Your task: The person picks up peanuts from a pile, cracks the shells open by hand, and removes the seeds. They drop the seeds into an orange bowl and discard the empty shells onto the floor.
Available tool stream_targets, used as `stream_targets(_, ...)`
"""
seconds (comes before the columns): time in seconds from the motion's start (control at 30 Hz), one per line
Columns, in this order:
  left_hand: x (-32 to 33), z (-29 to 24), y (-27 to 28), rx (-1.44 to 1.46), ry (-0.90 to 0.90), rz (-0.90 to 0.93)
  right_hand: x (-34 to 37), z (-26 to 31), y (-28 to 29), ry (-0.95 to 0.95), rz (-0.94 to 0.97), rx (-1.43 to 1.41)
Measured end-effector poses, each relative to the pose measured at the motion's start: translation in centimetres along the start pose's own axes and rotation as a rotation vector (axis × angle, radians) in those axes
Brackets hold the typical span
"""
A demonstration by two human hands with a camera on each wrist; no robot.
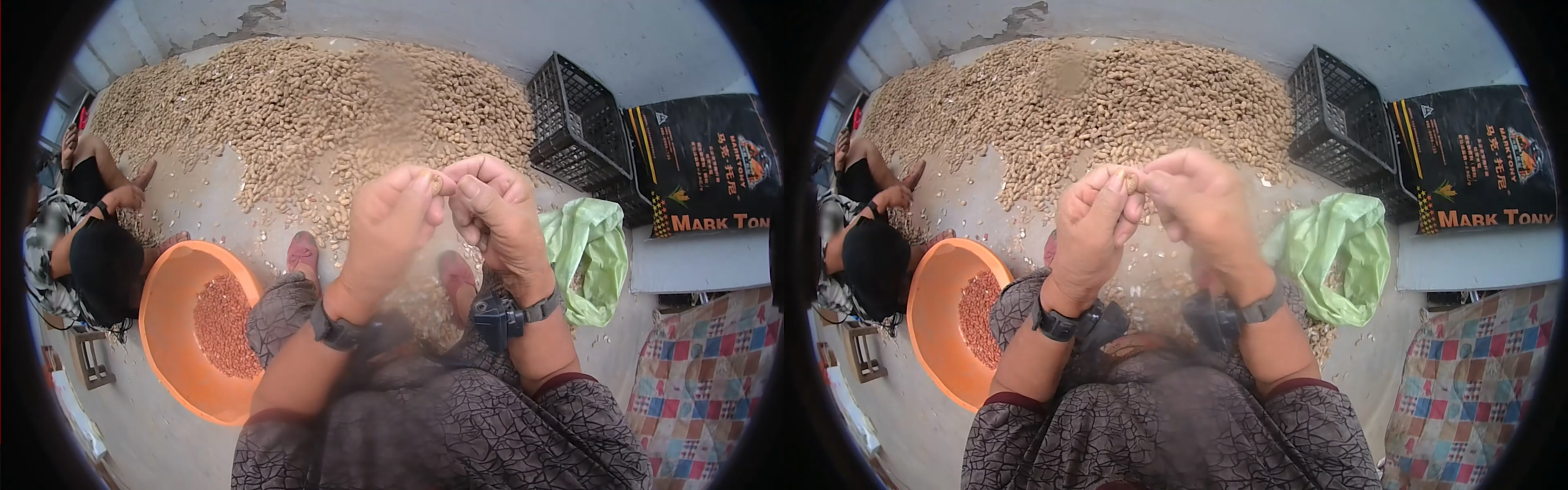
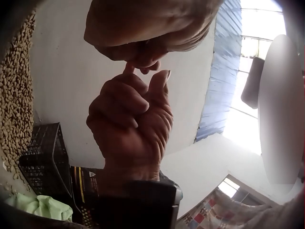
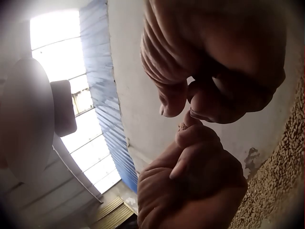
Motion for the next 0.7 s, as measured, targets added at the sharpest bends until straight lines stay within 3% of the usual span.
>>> stream_targets(0.2,0.4,0.2,0.0,-0.209,-0.11,-0.074,0.2,0.1,-0.1,-0.023,0.012,-0.05)
stream_targets(0.33,0.3,0.3,0.1,-0.244,-0.172,-0.07,0.3,0.0,-0.1,-0.017,0.02,-0.051)
stream_targets(0.7,0.4,-1.0,-1.1,-0.667,-0.447,0.001,0.3,-0.4,0.2,-0.107,0.027,-0.01)
Point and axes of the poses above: each hand's wrist, its own x-axis away from the middle knuckle, its own y-axis out of the back of the hand, z = x × y, the point moved 7 cm from there along -x, towards the middle knuckle, and after that the axes turned 11 degrees about x, right-handed, at the moved point
